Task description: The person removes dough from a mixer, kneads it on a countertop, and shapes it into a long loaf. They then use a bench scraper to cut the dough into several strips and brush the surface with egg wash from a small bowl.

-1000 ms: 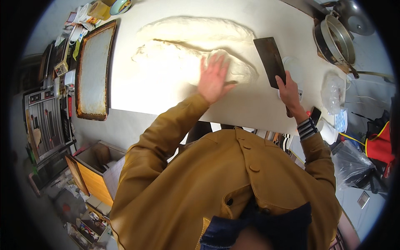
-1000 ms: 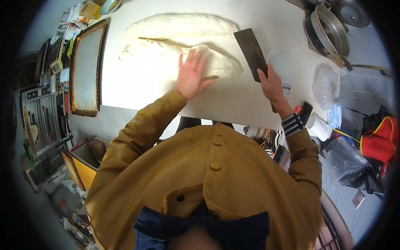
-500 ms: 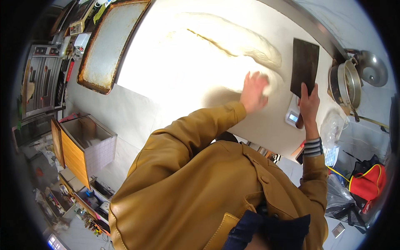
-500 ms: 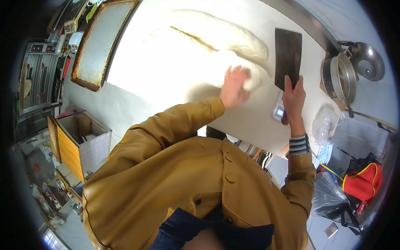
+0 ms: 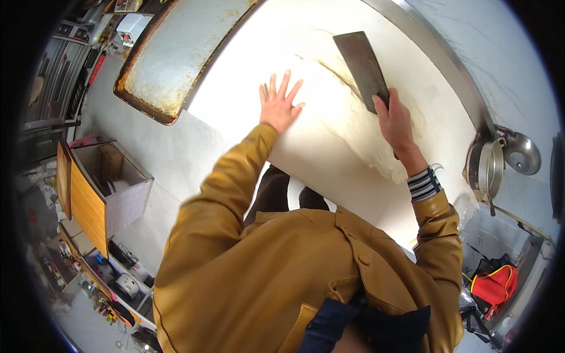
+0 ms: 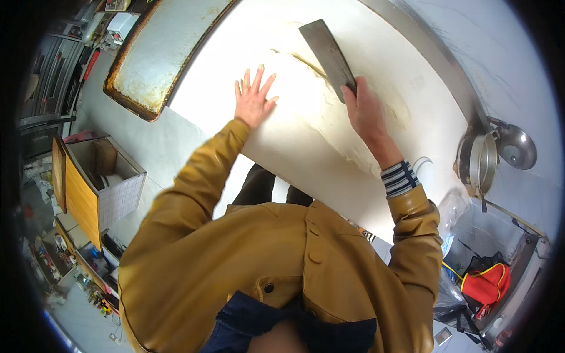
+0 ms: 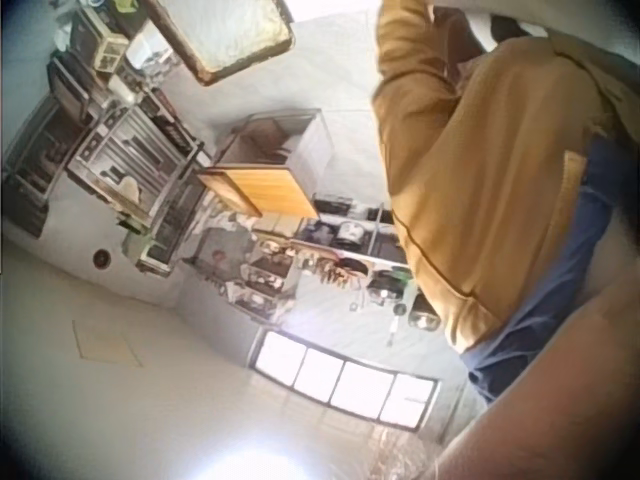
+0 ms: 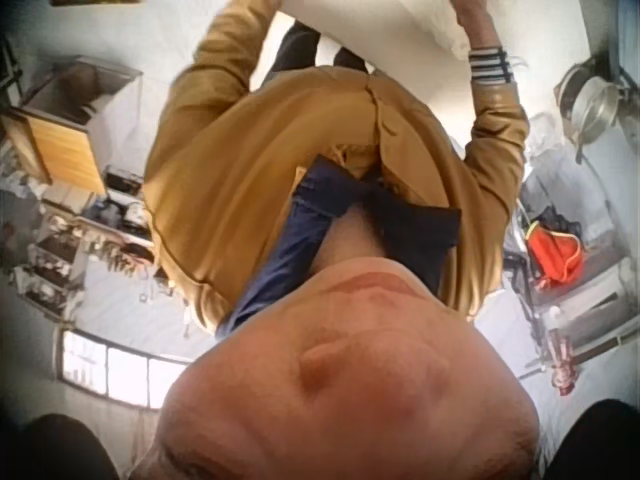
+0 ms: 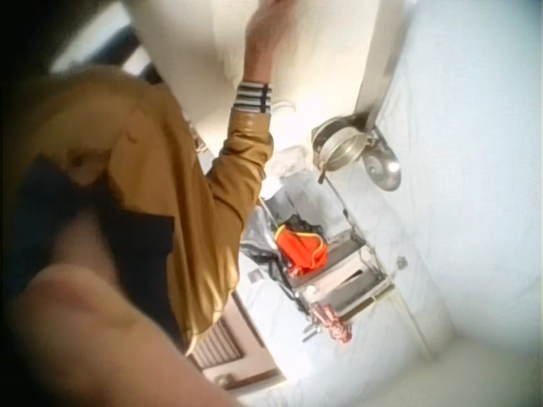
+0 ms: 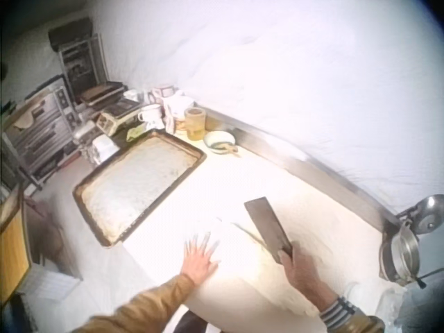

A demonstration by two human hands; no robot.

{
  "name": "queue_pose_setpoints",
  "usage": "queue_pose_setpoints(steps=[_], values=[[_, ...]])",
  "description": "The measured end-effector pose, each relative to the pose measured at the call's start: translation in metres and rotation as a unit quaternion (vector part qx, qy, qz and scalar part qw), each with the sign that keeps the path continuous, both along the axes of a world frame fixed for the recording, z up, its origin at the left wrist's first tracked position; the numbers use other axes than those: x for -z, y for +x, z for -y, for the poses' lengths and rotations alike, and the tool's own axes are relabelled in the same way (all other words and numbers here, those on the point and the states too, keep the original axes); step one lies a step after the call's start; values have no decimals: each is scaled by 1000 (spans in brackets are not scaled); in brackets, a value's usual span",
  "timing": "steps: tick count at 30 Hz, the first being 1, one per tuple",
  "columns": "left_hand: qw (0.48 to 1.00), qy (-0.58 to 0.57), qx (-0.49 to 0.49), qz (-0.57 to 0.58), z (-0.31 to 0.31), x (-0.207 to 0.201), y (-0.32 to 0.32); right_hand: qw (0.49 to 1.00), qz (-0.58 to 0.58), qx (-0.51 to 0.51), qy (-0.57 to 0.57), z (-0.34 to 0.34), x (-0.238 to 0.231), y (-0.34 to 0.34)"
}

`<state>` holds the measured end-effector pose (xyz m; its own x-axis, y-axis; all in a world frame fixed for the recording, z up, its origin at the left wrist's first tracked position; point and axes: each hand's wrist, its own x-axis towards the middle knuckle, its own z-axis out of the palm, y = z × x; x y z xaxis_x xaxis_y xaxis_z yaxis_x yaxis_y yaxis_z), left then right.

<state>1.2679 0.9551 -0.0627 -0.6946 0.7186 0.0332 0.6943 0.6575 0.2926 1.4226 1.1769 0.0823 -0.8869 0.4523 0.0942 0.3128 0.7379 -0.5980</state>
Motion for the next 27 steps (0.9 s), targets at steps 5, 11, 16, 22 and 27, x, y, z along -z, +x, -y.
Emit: queue_pose_setpoints(steps=[5, 11, 16, 22, 27], values=[[946, 262, -114, 155, 21, 22, 2, 989, 138, -46, 10, 44, 11, -57], [823, 410, -279, 276, -7, 9, -29, 949, 263, -161, 64, 62, 31, -121], [857, 327, -307, 255, -35, 12, -44, 935, 286, -188, 87, 53, 50, -148], [852, 284, -321, 301, -41, 3, -61, 945, 248, -196, 89, 54, 86, -177], [857, 364, -221, 288, -29, 10, -49, 959, 209, -170, 85, 61, 107, -184]])
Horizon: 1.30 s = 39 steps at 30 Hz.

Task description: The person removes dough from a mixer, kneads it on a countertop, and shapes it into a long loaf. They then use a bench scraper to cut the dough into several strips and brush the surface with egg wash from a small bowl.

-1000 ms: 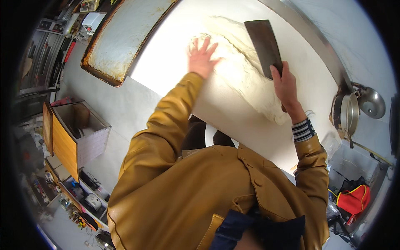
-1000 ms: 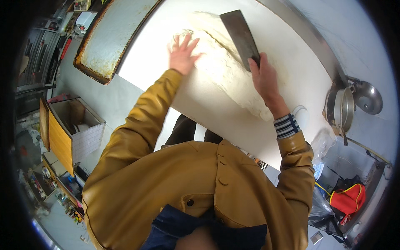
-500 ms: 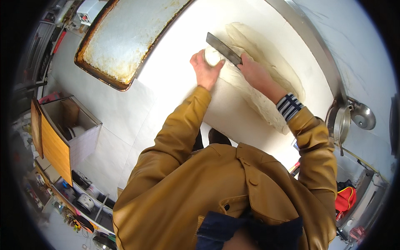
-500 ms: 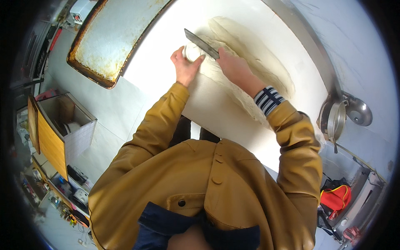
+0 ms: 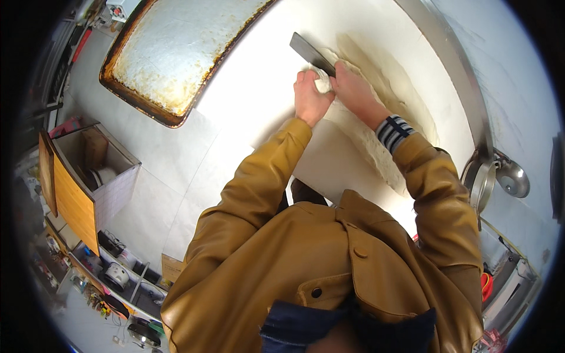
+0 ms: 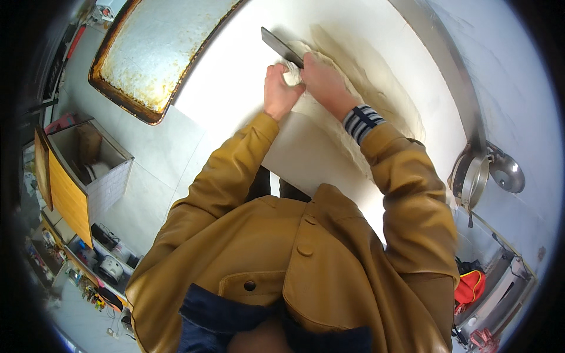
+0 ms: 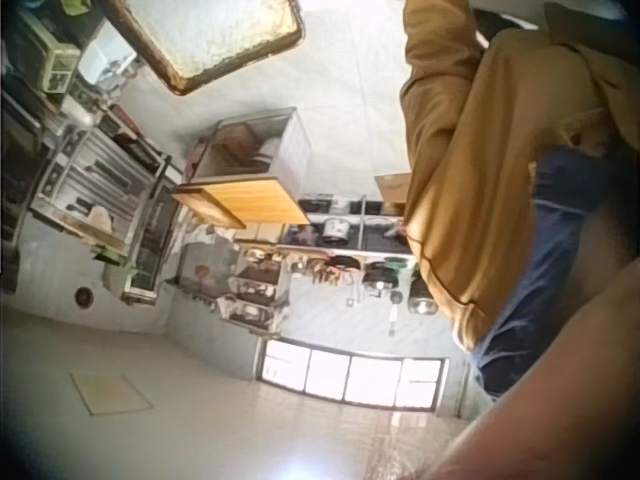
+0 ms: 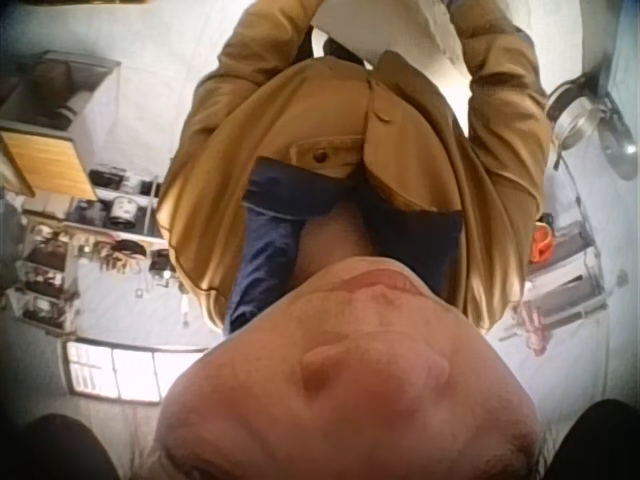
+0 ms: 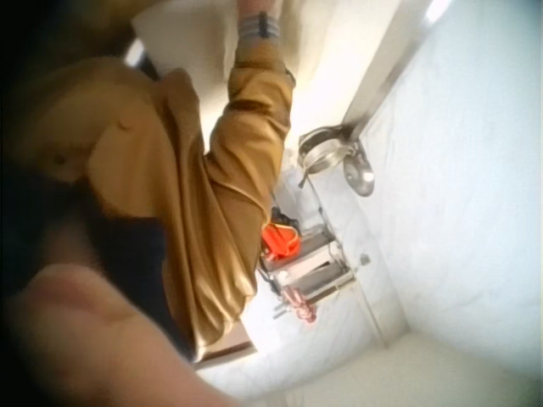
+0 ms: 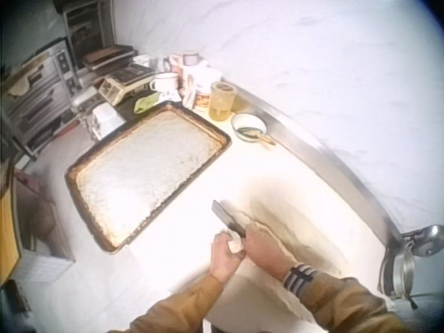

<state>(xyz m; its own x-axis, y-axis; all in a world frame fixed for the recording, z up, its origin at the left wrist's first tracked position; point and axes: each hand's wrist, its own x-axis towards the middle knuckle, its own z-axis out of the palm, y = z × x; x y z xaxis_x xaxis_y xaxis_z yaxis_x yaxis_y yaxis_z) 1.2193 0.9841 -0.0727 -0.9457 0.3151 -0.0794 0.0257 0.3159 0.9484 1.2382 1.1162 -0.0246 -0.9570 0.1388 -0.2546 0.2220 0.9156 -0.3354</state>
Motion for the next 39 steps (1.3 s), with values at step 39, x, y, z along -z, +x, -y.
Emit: queue_pose_setpoints(steps=[39], values=[[857, -128, 382, -322, -17, -41, 120, 982, 174, 12, 67, -85, -104, 228]])
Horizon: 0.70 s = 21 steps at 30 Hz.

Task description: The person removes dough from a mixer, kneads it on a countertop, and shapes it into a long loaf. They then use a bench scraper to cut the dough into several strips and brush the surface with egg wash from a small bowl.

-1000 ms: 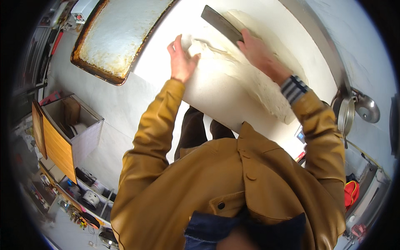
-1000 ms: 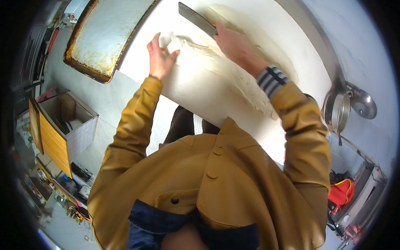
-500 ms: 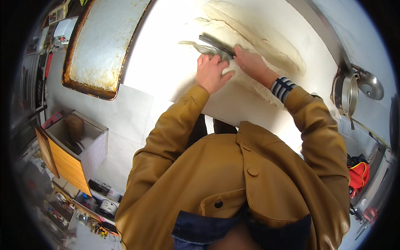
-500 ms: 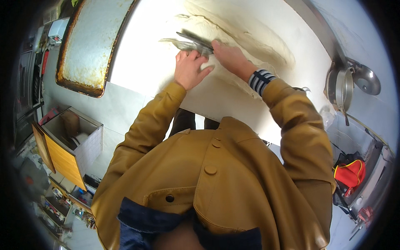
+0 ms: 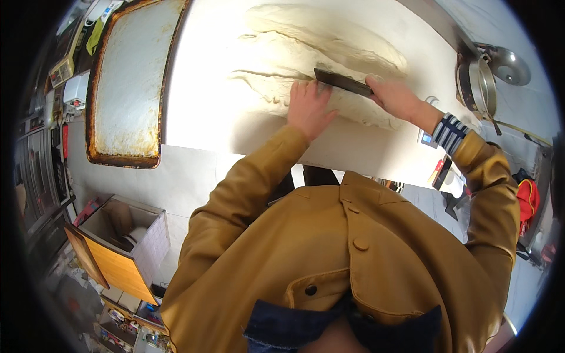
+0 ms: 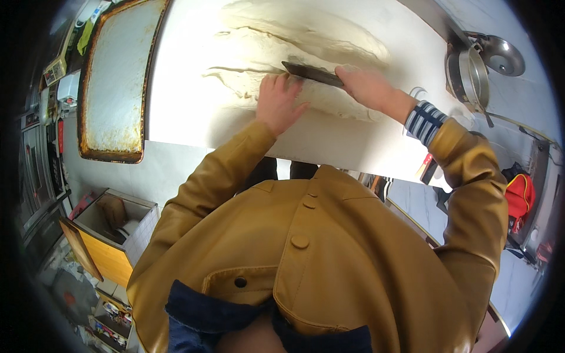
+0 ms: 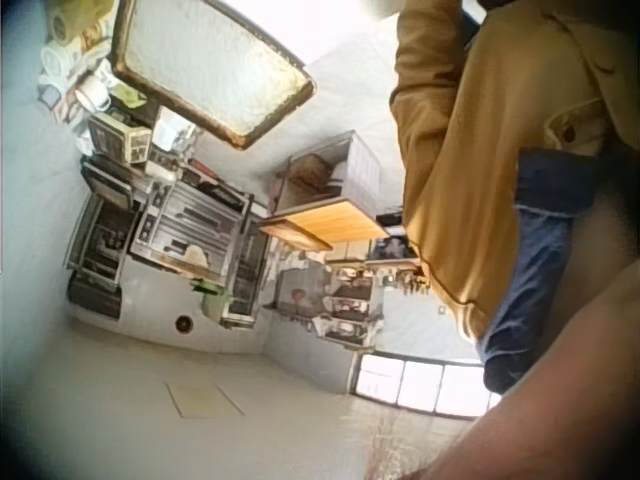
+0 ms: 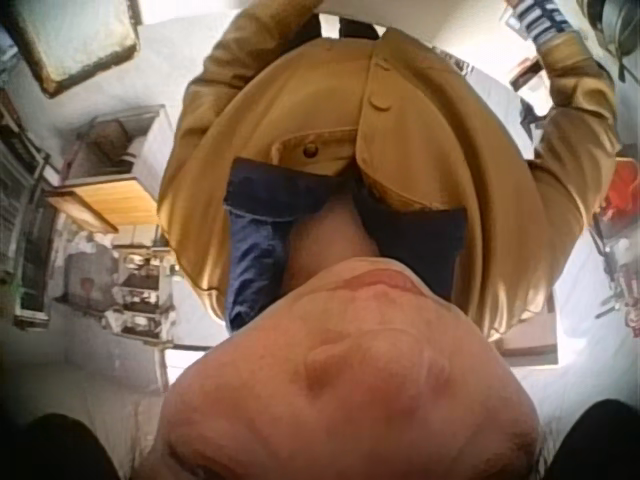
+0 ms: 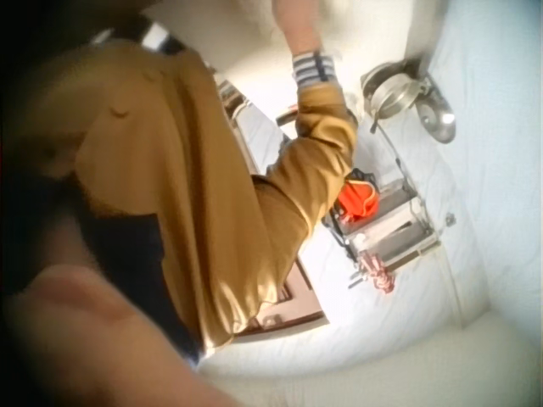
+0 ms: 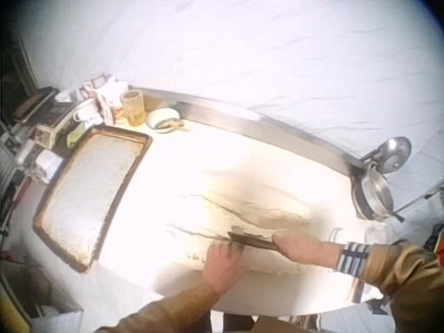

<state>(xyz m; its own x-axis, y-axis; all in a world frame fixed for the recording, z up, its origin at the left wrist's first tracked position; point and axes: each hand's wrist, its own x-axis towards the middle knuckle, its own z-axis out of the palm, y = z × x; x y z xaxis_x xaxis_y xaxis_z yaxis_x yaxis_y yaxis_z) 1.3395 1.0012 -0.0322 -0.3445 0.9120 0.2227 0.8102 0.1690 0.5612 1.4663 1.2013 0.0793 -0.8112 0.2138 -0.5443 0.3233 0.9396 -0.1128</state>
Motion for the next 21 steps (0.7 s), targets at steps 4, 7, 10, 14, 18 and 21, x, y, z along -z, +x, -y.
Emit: queue_pose_setpoints(steps=[4, 7, 10, 14, 18, 21], values=[[997, -76, -17, -27, -27, 8, 12, 999, -46, 19, -6, -2, 52, 5], [992, -129, 7, -8, -19, 9, 21, 994, -100, 27, -31, -1, 91, 7], [986, -145, 76, -16, 1, 4, 33, 991, -134, 0, -1, 1, 108, 4], [982, -113, 143, -41, 40, -11, 53, 987, -157, 14, -25, 2, 88, 2], [998, -13, 34, -50, 31, -20, 72, 995, -99, 13, -4, -12, 38, 36], [998, 16, 45, -44, -22, -16, 94, 998, -59, 31, 3, -30, 5, 89]])
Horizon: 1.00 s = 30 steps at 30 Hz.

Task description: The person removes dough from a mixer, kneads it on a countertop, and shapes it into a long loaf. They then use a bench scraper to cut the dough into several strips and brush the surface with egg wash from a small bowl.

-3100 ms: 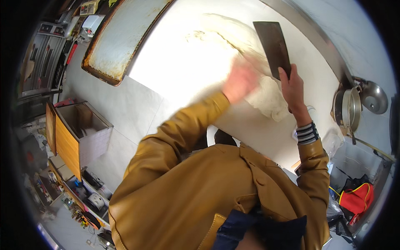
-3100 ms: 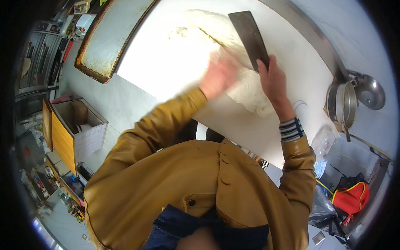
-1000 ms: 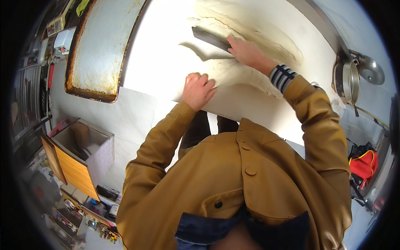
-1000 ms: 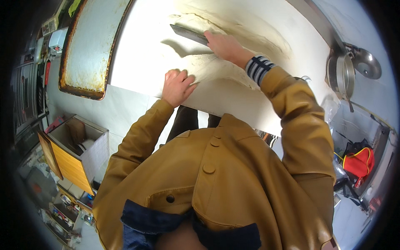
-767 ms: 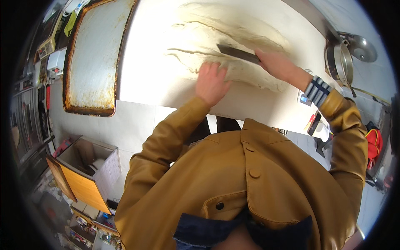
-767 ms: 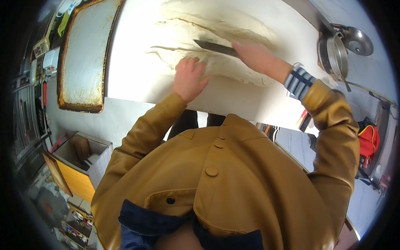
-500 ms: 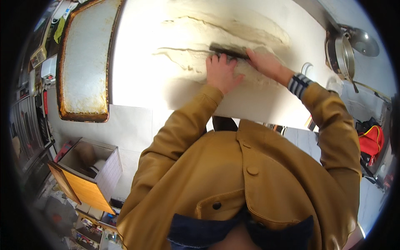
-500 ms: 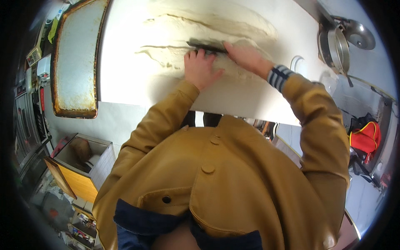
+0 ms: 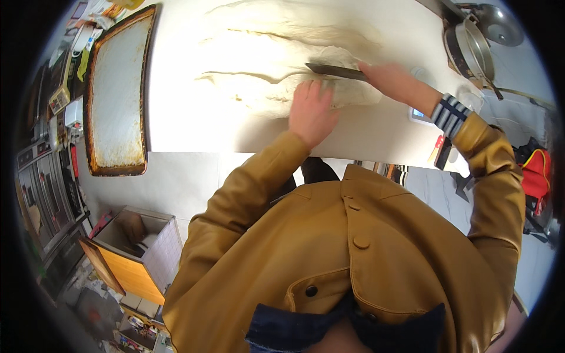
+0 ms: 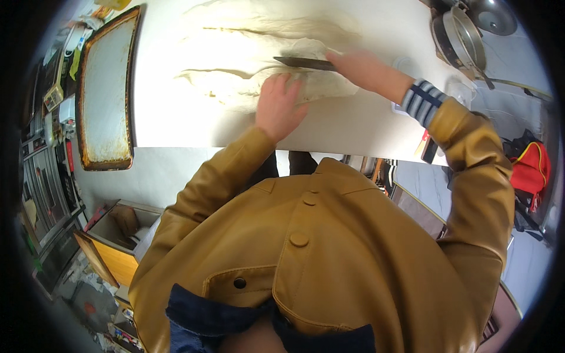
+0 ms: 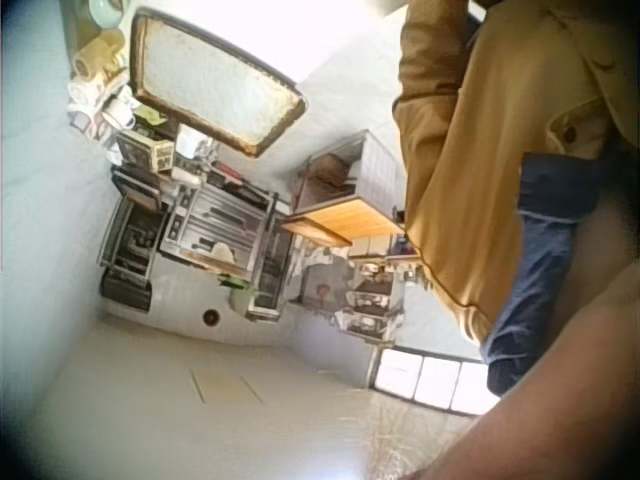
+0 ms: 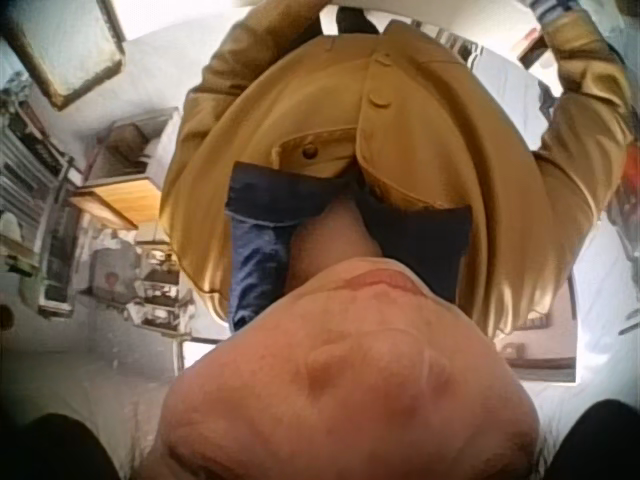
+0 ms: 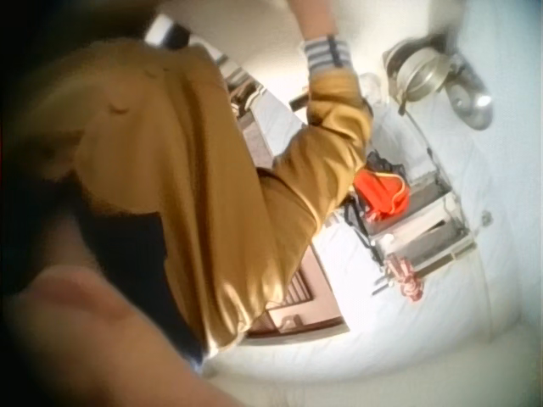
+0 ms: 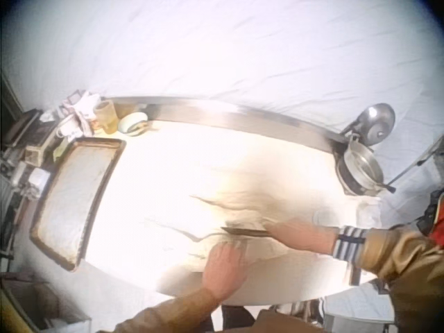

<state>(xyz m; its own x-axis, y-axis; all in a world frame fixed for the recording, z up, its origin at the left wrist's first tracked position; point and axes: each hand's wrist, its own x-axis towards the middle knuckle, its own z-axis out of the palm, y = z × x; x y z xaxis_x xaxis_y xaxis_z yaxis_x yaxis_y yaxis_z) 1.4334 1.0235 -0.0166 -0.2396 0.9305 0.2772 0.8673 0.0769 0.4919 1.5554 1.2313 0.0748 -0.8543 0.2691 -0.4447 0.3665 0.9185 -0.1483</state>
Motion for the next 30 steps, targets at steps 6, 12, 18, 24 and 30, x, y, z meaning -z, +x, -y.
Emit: queue_pose_setpoints(steps=[6, 12, 18, 24, 30], values=[[995, -99, -14, 17, -52, 23, 27, 999, -35, 0, -12, -8, 59, 21], [980, -157, 125, 13, -2, 19, 54, 991, -134, -15, -7, -15, 104, 9], [996, -63, 58, 34, 3, -3, 72, 997, -76, -22, -20, -31, 54, 39], [989, -147, 3, -33, -57, 18, 89, 999, -28, 39, -14, -48, 64, 117], [968, -231, 53, -79, -73, 22, 87, 989, -134, 53, -36, -34, 111, 110]])
